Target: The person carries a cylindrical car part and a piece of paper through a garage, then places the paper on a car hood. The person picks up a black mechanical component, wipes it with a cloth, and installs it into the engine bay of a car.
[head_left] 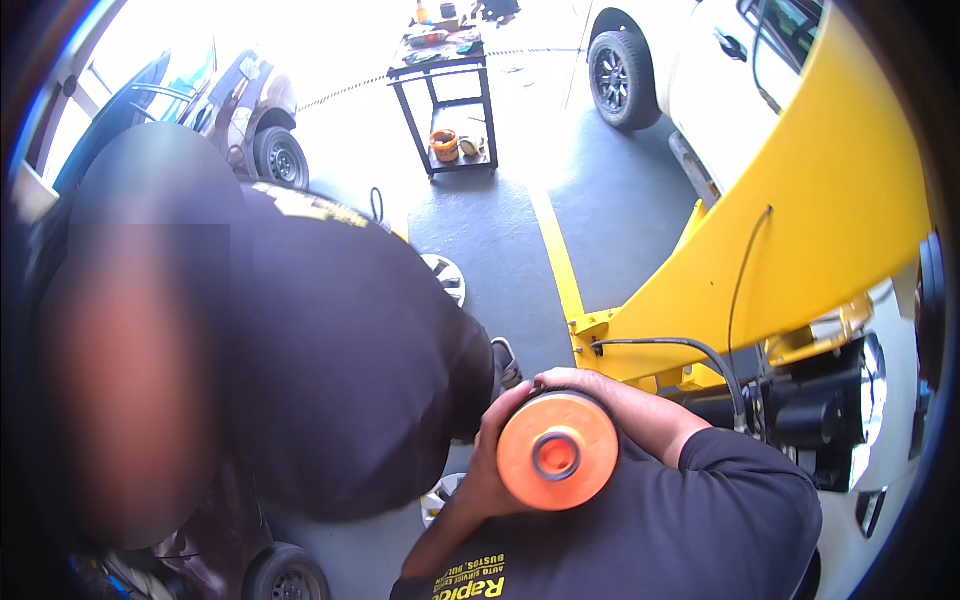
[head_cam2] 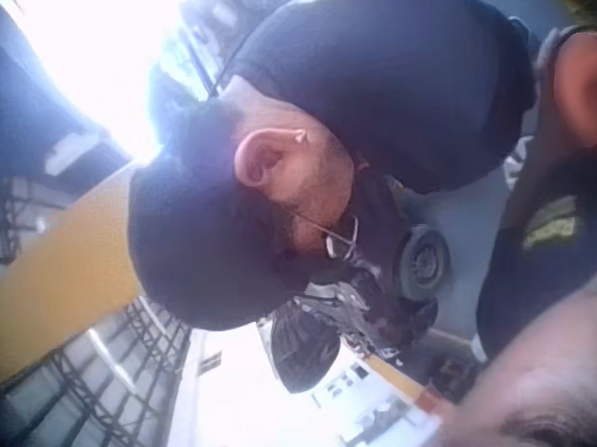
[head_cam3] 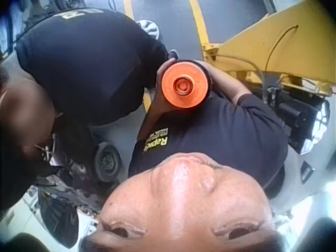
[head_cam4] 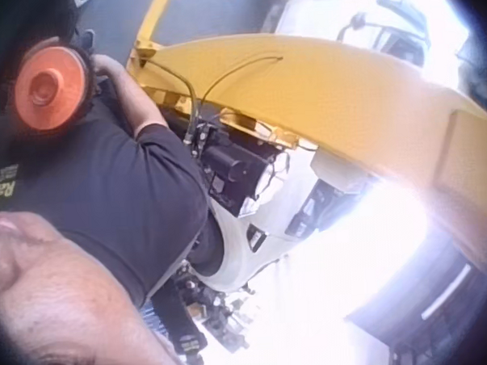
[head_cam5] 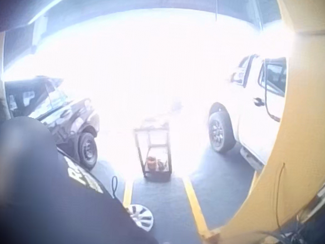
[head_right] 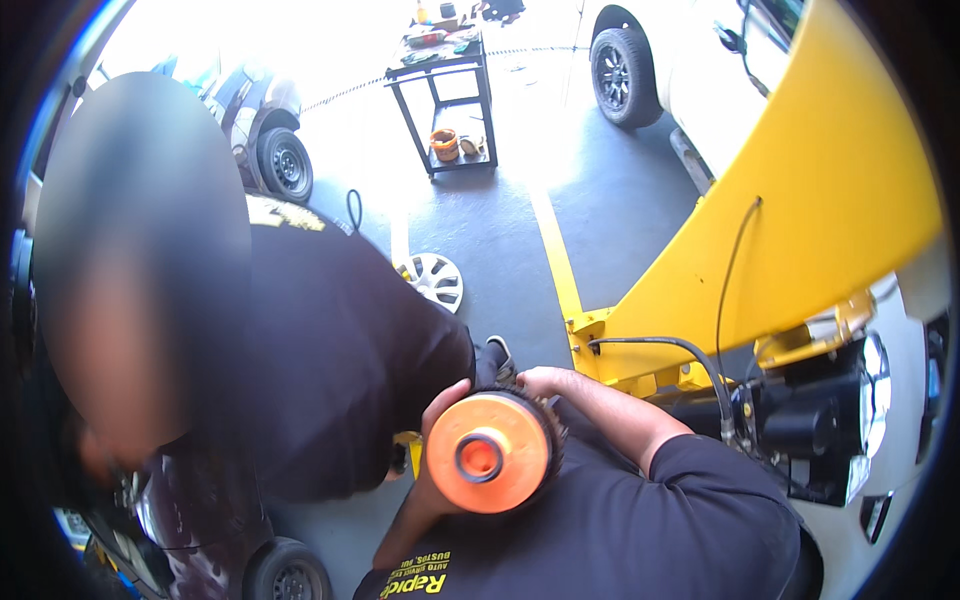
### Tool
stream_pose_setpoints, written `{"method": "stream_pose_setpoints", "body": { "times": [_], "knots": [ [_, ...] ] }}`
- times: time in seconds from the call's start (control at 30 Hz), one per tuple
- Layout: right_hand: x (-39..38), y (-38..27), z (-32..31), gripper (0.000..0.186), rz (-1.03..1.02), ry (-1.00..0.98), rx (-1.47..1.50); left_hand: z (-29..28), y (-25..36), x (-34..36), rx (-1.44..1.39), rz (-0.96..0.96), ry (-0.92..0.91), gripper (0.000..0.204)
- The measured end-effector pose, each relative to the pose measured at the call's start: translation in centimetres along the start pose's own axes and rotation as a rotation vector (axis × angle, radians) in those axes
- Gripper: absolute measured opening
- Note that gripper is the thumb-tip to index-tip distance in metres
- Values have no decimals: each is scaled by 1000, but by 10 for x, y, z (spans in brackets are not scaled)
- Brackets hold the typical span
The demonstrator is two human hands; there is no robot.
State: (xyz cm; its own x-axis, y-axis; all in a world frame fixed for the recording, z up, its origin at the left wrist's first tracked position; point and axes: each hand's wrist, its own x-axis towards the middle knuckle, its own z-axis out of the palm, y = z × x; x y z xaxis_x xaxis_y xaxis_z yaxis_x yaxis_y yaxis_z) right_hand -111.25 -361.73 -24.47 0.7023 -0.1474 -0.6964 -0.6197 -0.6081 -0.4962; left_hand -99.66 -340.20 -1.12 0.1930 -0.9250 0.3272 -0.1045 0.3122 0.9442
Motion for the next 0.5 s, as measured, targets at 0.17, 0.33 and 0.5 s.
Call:
{"method": "stream_pose_setpoints", "body": {
  "times": [0.17, 0.33, 0.5],
  "knots": [
    [88, 35, -46, 51, -69, -85, 50, -15, -71, 80, 3, -34, 212, 124],
    [145, 122, -286, 34, -223, 358, 248, -67, -154, 170, 183, -15, 431, 120],
    [26, 17, -645, 34, -825, 1247, -317, -122, -195, 269, 138, -201, 583, 111]
  ]
}}
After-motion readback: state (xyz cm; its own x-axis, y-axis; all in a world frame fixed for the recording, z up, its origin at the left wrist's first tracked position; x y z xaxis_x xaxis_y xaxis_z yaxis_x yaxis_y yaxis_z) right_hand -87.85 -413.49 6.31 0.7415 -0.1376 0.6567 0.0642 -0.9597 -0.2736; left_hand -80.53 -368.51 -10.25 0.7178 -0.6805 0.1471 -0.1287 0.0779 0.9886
